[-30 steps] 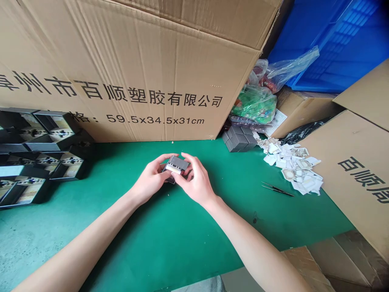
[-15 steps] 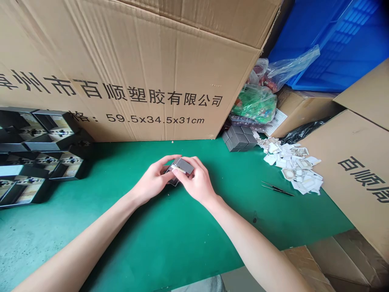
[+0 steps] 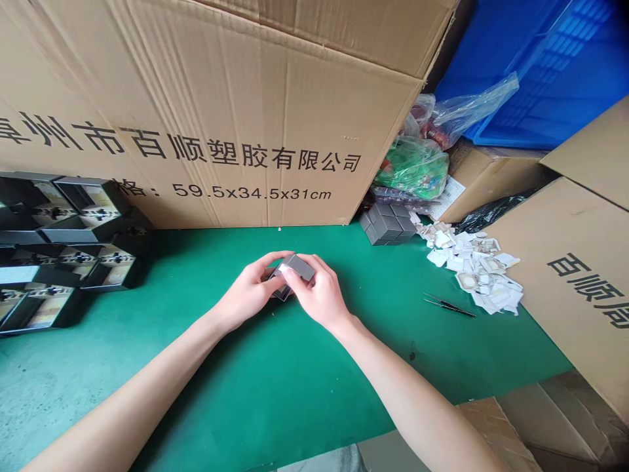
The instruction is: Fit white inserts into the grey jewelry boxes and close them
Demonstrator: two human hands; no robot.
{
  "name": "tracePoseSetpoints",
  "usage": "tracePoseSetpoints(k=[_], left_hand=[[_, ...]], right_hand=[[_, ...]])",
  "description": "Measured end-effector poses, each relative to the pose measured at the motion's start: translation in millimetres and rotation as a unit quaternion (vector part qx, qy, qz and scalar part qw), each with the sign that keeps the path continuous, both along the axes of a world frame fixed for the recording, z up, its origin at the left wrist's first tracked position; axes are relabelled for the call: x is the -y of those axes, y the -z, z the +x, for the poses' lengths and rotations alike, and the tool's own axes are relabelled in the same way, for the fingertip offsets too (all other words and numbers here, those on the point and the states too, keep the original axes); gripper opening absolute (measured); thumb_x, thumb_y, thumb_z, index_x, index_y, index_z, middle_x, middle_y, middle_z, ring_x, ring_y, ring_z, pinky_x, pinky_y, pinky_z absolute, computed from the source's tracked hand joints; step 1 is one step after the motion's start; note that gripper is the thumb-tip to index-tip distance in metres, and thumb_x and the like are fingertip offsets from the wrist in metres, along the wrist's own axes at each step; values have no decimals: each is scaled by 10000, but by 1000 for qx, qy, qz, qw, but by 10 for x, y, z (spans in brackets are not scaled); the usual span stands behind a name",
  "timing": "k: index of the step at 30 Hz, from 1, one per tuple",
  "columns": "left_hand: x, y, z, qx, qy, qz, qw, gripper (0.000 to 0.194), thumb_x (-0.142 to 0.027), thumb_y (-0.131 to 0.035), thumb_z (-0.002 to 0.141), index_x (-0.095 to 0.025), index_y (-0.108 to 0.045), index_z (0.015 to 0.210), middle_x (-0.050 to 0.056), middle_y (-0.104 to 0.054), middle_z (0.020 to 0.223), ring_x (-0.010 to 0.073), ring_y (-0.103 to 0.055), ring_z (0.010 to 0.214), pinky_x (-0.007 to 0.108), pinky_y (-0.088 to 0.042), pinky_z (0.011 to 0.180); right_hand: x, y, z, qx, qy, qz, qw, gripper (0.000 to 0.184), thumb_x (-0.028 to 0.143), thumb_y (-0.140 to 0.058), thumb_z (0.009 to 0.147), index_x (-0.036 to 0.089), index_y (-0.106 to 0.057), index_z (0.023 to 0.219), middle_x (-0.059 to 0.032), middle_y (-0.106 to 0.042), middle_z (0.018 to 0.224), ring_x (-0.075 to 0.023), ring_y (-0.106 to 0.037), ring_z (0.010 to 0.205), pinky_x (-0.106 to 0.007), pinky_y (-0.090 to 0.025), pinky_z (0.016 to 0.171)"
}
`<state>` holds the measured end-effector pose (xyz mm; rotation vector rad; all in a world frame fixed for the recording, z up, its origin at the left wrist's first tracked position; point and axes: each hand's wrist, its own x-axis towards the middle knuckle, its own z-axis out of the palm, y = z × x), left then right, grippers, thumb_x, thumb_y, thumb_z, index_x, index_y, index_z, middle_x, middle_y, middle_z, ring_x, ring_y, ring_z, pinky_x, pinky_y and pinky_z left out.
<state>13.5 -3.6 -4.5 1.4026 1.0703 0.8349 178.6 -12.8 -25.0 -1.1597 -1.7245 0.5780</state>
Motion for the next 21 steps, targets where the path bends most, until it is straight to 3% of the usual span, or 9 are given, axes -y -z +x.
tracePoseSetpoints(k=[14, 21], left_hand=[[1, 15, 0, 10, -3, -9, 1000, 470, -325, -621, 877, -206, -562, 1327, 52, -728, 936, 192, -643, 776, 293, -490, 668], [-3, -4, 3, -30, 4, 31, 999, 477, -322, -583, 895, -195, -543, 1352, 63, -731, 968, 205, -651, 806, 323, -515, 726]], right_hand=[[-3, 17, 0, 2, 1, -5, 1000, 235, 327, -555, 943, 210, -663, 1114, -36, -670, 976, -117, -602, 675, -238, -516, 652], [-20, 0, 1, -23, -17, -26, 999, 259, 343, -582, 911, 208, -654, 1119, -40, -670, 1008, -119, -603, 694, -228, -517, 624]])
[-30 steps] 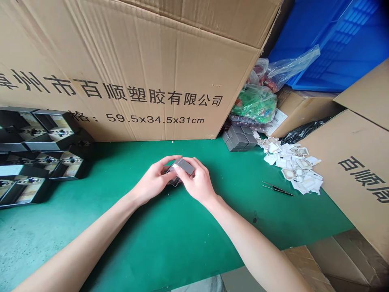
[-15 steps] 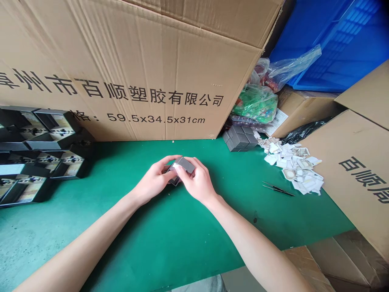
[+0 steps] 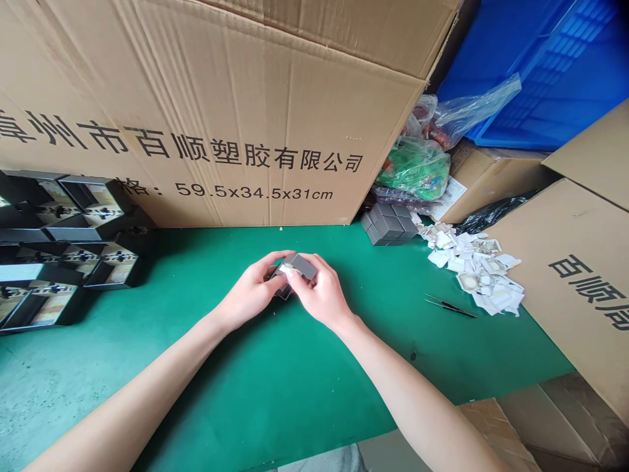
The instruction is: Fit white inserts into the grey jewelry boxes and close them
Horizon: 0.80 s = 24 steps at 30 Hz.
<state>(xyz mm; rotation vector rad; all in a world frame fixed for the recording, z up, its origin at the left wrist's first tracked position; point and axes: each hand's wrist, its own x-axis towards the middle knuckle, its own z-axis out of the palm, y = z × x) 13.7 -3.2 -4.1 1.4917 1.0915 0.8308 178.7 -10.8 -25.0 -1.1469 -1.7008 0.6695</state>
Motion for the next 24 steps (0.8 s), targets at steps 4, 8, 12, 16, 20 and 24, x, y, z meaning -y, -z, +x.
tracePoseSetpoints(k=[4, 8, 12, 16, 20, 24], left_hand=[[-1, 14, -3, -18, 19, 34, 999, 505, -315, -554, 904, -178, -509, 1388, 73, -720, 1005, 228, -660, 878, 337, -525, 765], [-1, 65, -3, -47, 36, 73, 996, 521, -286, -528, 905, -202, -489, 1418, 55, -719, 1009, 229, -664, 921, 318, -527, 775], [9, 97, -6, -86, 39, 96, 991, 532, -212, -500, 871, -214, -510, 1403, 28, -729, 958, 193, -654, 791, 282, -519, 699], [24, 89, -6, -109, 43, 103, 988, 489, -270, -502, 898, -200, -539, 1380, 36, -739, 984, 188, -645, 772, 273, -515, 680], [25, 76, 3, -99, 48, 101, 989, 475, -342, -518, 925, -197, -553, 1376, 40, -730, 993, 198, -646, 814, 279, -516, 700], [22, 62, 3, -82, 45, 85, 992, 474, -356, -535, 920, -193, -563, 1364, 43, -729, 969, 210, -653, 838, 293, -519, 722]], right_hand=[[10, -7, -8, -6, 9, 3, 1000, 287, 355, -656, 845, 219, -641, 1098, -46, -686, 1058, -169, -653, 869, -262, -541, 722], [37, -17, -12, -11, 22, -9, 1000, 321, 420, -697, 805, 233, -616, 1054, -42, -696, 1074, -185, -663, 895, -292, -553, 758], [51, -13, -9, -12, 33, -23, 999, 402, 489, -738, 762, 241, -575, 1034, -32, -701, 1023, -191, -666, 885, -302, -555, 756], [51, -10, -8, -19, 30, -23, 999, 351, 462, -730, 774, 239, -551, 977, -27, -705, 983, -185, -669, 857, -297, -552, 749], [47, -15, -5, -27, 21, 7, 999, 257, 395, -692, 812, 234, -562, 965, -23, -710, 992, -171, -670, 843, -287, -549, 757], [42, -12, 4, -19, 15, 25, 999, 236, 387, -673, 839, 234, -584, 995, -26, -713, 1012, -168, -672, 865, -282, -553, 774]])
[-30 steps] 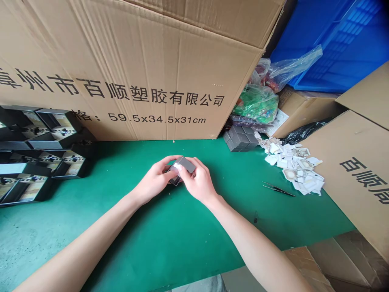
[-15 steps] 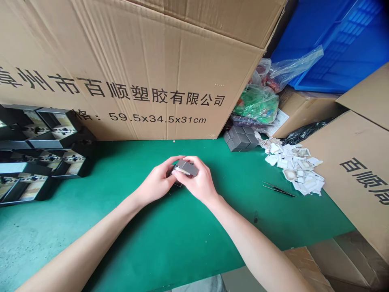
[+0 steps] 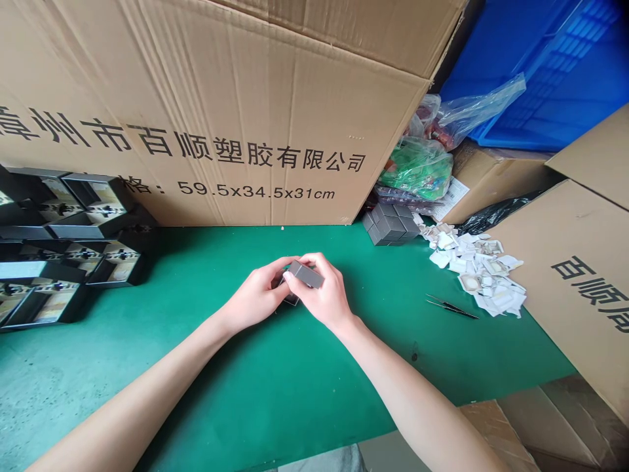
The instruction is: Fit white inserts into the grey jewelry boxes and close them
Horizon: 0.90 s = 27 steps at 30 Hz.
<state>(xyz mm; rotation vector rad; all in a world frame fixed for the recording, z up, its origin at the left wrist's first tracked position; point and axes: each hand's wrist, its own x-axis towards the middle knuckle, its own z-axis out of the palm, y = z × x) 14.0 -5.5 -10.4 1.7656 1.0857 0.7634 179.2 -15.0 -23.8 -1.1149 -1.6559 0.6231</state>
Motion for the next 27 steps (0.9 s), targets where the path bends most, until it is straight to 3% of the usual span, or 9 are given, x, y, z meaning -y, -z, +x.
tracePoseSetpoints(k=[9, 15, 27], left_hand=[[14, -87, 15, 74, -21, -76, 994, 484, -333, -572, 900, -188, -526, 1359, 47, -724, 898, 203, -655, 763, 321, -527, 703], [28, -108, 26, 61, -53, -72, 994, 378, -357, -586, 903, -207, -552, 1248, 35, -725, 882, 180, -631, 717, 313, -505, 680], [37, -101, 26, 71, -42, -87, 993, 380, -369, -586, 901, -214, -539, 1245, 36, -729, 904, 203, -663, 777, 337, -519, 726]], right_hand=[[-4, 17, -5, 13, 8, -39, 999, 292, 461, -605, 888, 231, -611, 1069, -33, -722, 990, -158, -664, 757, -259, -552, 645], [-11, -1, -3, 16, 21, -40, 999, 299, 475, -566, 906, 213, -631, 1035, -31, -716, 877, -139, -602, 619, -247, -515, 565], [-7, -14, -4, -8, 35, -30, 999, 247, 449, -579, 897, 220, -648, 959, -4, -712, 787, -129, -616, 560, -234, -524, 528]])
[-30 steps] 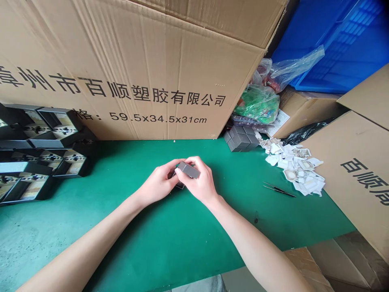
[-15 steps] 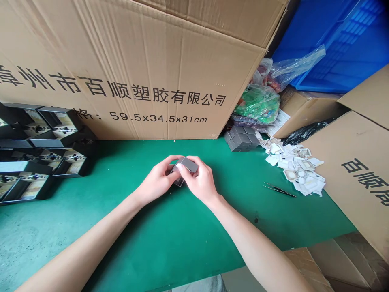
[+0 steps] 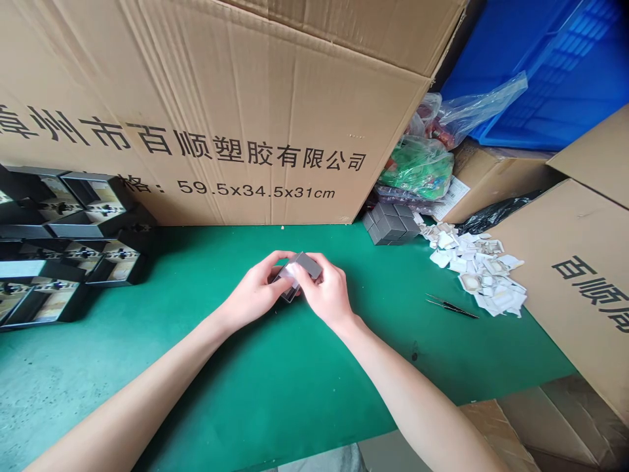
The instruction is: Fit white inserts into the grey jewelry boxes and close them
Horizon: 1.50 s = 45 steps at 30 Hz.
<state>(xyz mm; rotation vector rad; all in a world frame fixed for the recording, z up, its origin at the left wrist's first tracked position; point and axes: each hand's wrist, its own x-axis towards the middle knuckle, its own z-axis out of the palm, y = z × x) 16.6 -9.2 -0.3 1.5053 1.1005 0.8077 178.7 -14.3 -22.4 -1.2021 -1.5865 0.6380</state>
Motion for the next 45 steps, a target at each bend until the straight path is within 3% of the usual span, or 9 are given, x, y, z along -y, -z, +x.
tracePoseSetpoints(k=[10, 16, 22, 28, 31, 35, 40, 45], left_hand=[[5, -2, 6, -23, -7, 22, 999, 340, -361, -567, 906, -212, -563, 1211, 26, -720, 865, 189, -641, 720, 320, -501, 688], [-9, 47, -2, -10, -5, 19, 1000, 355, -348, -569, 911, -212, -550, 1239, 53, -737, 946, 215, -676, 797, 346, -516, 748], [-12, 99, 12, 7, -9, 49, 999, 335, -321, -560, 902, -208, -569, 1217, 54, -730, 1020, 212, -677, 819, 330, -519, 736], [5, 73, -11, -141, -53, 132, 980, 372, -278, -521, 883, -226, -614, 1240, 18, -740, 965, 179, -634, 684, 284, -472, 633], [18, 46, -14, -207, -68, 163, 962, 422, -277, -514, 871, -206, -633, 1270, 25, -755, 942, 190, -641, 678, 293, -477, 664], [32, 41, 0, -228, -91, 184, 952, 416, -259, -504, 868, -187, -661, 1246, 46, -764, 1005, 213, -677, 767, 297, -493, 731], [27, 48, 9, -199, -122, 209, 950, 362, -233, -514, 856, -202, -628, 1198, 42, -734, 1151, 198, -684, 824, 278, -485, 719], [15, 50, 16, -233, -130, 228, 936, 306, -239, -535, 831, -201, -642, 1115, 13, -745, 915, 173, -647, 687, 260, -465, 637]], right_hand=[[4, -12, 4, 22, 2, -6, 1000, 236, 407, -573, 874, 215, -650, 986, -10, -709, 790, -137, -581, 563, -254, -515, 554], [-15, 26, 14, 23, 26, 15, 999, 180, 343, -581, 879, 220, -658, 984, -33, -738, 931, -173, -668, 754, -286, -563, 696], [-19, 34, 23, 51, 73, 95, 991, 226, 298, -599, 871, 225, -640, 1082, -58, -726, 1049, -208, -674, 969, -356, -560, 884], [-17, 80, 41, 73, 44, 105, 991, 319, 295, -571, 902, 238, -591, 1215, -39, -724, 1022, -193, -691, 931, -343, -579, 867], [-27, 93, 55, 98, 34, 112, 988, 339, 272, -555, 904, 238, -585, 1239, -45, -723, 1072, -196, -695, 960, -340, -583, 877], [-46, 110, 65, 124, 23, 123, 984, 343, 258, -525, 918, 249, -585, 1256, -52, -698, 1210, -209, -681, 1071, -365, -565, 952], [-61, 145, 64, 134, 22, 115, 984, 383, 221, -523, 902, 242, -575, 1281, -54, -687, 1233, -207, -669, 1096, -356, -561, 959], [-72, 156, 64, 150, 28, 82, 985, 449, 188, -525, 871, 237, -549, 1316, -57, -694, 1189, -208, -682, 1032, -345, -586, 876]])
